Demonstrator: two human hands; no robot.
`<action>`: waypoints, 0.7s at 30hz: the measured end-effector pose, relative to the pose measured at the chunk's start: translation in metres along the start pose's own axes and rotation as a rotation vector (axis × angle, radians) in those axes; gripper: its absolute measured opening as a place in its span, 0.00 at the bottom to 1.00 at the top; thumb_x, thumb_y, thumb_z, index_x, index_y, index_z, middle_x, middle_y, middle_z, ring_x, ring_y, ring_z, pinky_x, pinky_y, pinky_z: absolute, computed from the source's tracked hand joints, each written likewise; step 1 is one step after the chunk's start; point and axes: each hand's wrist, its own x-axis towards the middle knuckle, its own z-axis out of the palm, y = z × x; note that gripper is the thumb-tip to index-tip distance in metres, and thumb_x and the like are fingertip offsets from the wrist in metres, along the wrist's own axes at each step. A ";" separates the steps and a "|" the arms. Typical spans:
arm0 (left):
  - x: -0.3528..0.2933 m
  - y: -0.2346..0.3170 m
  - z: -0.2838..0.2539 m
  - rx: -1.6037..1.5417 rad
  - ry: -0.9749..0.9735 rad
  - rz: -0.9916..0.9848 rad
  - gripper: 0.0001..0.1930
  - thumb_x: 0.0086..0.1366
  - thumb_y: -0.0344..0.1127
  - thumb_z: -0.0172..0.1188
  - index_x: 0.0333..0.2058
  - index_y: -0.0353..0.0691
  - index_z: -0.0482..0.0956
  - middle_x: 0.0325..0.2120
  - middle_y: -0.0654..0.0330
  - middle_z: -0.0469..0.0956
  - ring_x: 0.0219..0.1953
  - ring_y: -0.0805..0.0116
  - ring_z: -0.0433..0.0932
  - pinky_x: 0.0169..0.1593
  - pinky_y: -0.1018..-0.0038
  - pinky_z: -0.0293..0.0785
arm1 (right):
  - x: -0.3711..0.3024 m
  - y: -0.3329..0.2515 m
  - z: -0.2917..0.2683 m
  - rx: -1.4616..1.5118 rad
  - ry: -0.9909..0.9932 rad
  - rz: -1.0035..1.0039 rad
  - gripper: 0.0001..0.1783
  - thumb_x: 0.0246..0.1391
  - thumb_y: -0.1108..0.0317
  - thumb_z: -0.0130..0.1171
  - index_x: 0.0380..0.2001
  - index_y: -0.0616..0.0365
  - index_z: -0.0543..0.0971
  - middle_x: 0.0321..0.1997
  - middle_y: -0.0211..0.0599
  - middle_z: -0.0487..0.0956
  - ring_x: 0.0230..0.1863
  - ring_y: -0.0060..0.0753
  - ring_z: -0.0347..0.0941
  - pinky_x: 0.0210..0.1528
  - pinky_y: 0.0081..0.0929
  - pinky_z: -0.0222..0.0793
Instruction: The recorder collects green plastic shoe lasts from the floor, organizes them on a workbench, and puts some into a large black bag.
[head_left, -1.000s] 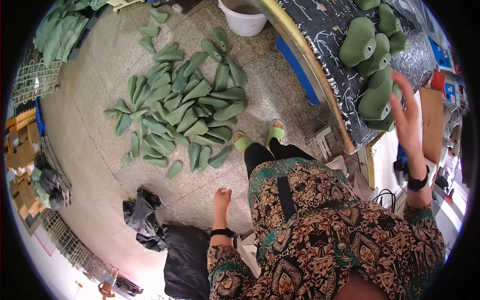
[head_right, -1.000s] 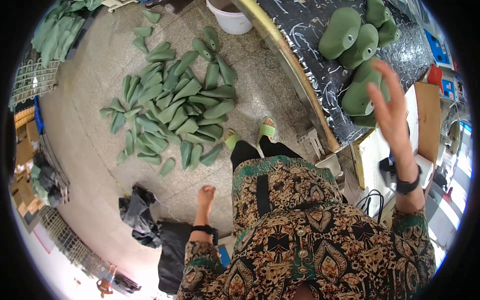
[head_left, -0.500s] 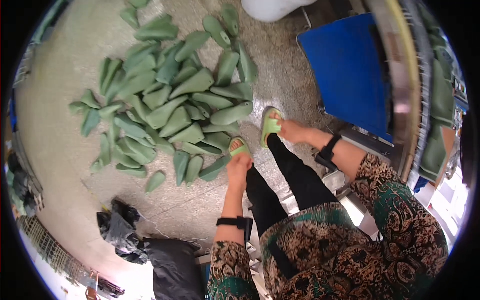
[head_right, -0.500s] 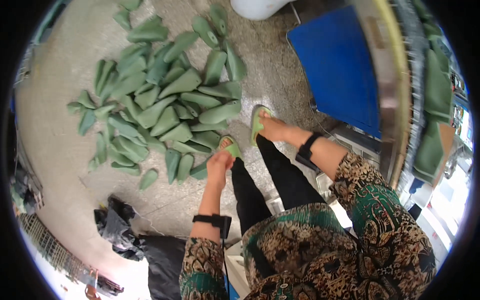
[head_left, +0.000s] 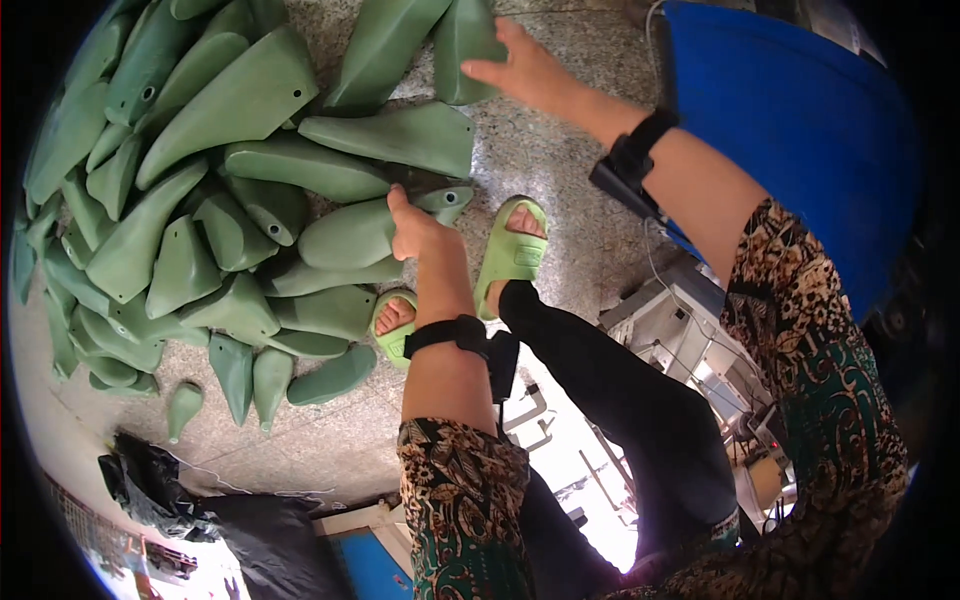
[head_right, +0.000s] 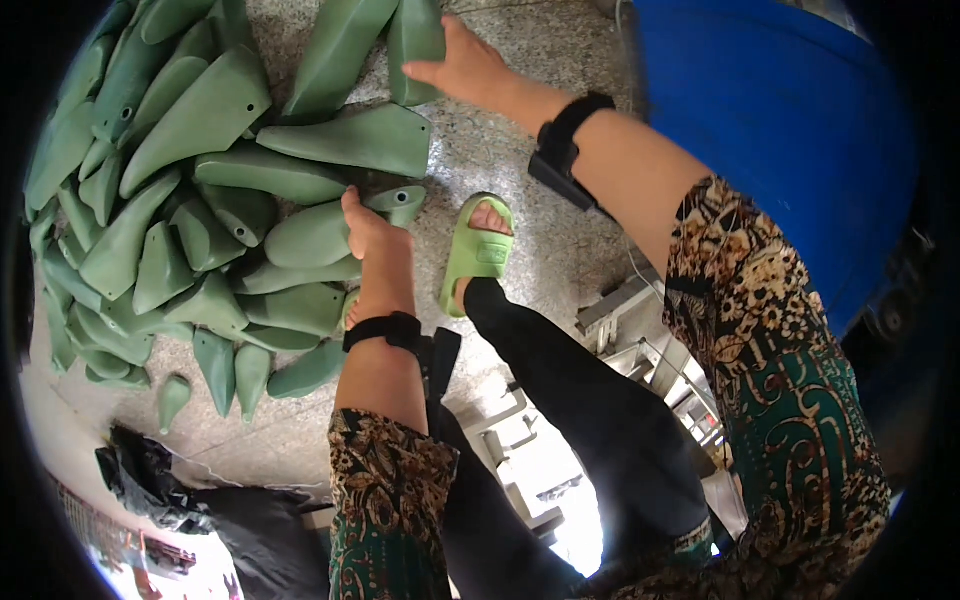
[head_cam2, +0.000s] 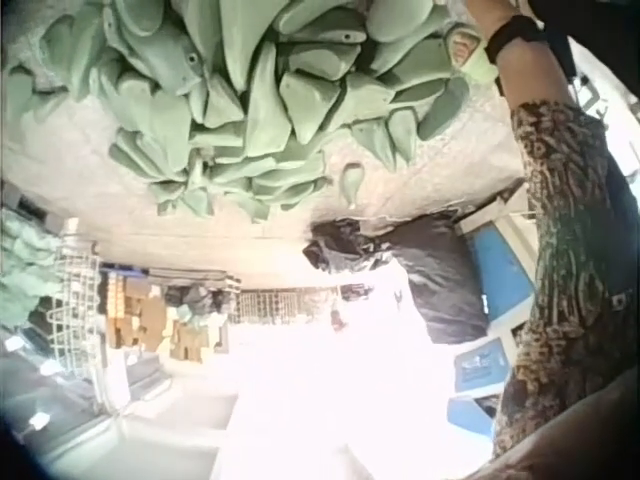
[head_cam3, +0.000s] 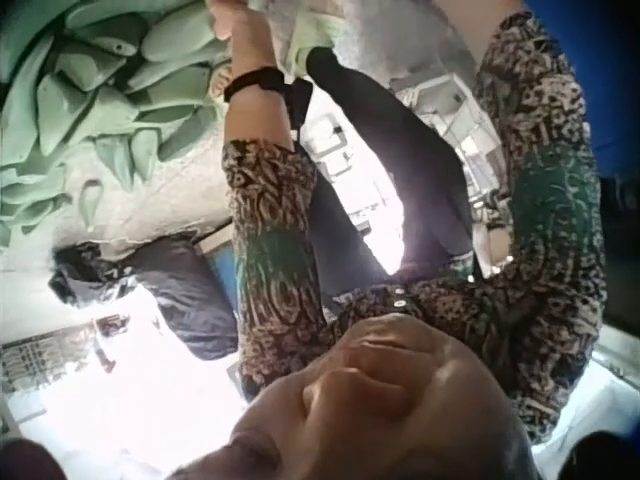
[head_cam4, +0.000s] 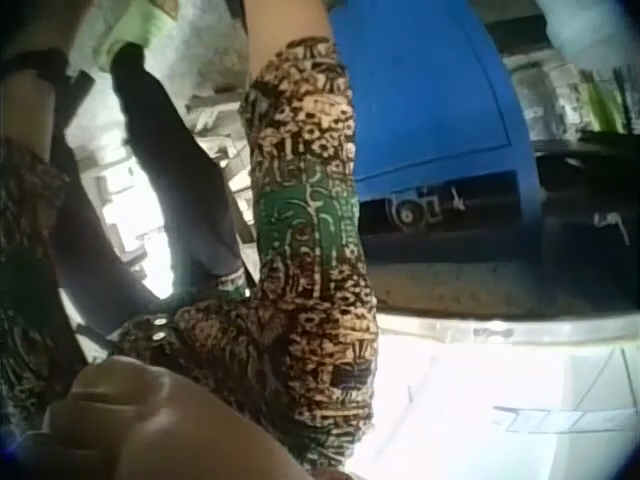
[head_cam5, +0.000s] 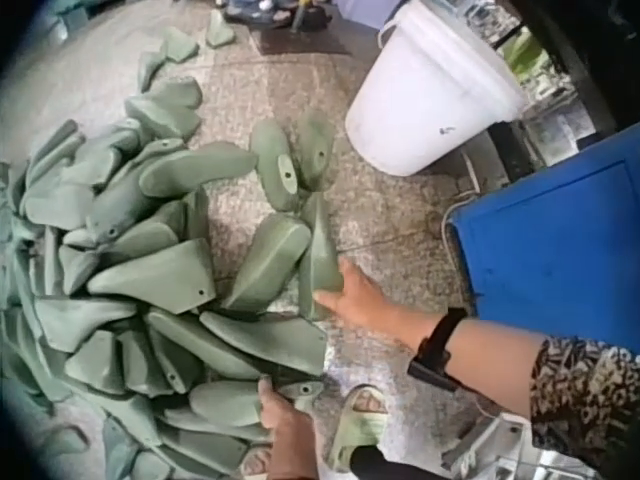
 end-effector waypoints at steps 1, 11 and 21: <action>-0.004 -0.002 -0.001 0.002 0.083 0.002 0.47 0.39 0.42 0.70 0.51 0.24 0.51 0.44 0.46 0.68 0.38 0.56 0.72 0.43 0.63 0.71 | 0.004 0.009 0.005 0.121 0.073 -0.151 0.34 0.38 0.52 0.63 0.42 0.69 0.71 0.34 0.48 0.78 0.40 0.43 0.75 0.43 0.36 0.69; -0.064 0.045 -0.114 0.386 -0.527 -0.096 0.14 0.50 0.35 0.56 0.34 0.35 0.72 0.31 0.59 0.73 0.37 0.64 0.71 0.42 0.68 0.69 | -0.051 -0.011 -0.008 0.201 -0.104 0.556 0.23 0.32 0.56 0.62 0.25 0.70 0.78 0.25 0.45 0.77 0.28 0.33 0.75 0.33 0.30 0.71; -0.274 0.152 -0.202 0.538 -0.550 -0.118 0.17 0.49 0.32 0.56 0.39 0.33 0.70 0.32 0.56 0.73 0.37 0.62 0.73 0.45 0.67 0.70 | -0.237 -0.179 -0.147 1.065 -0.324 1.043 0.26 0.44 0.49 0.54 0.39 0.61 0.74 0.37 0.36 0.77 0.37 0.28 0.73 0.41 0.26 0.67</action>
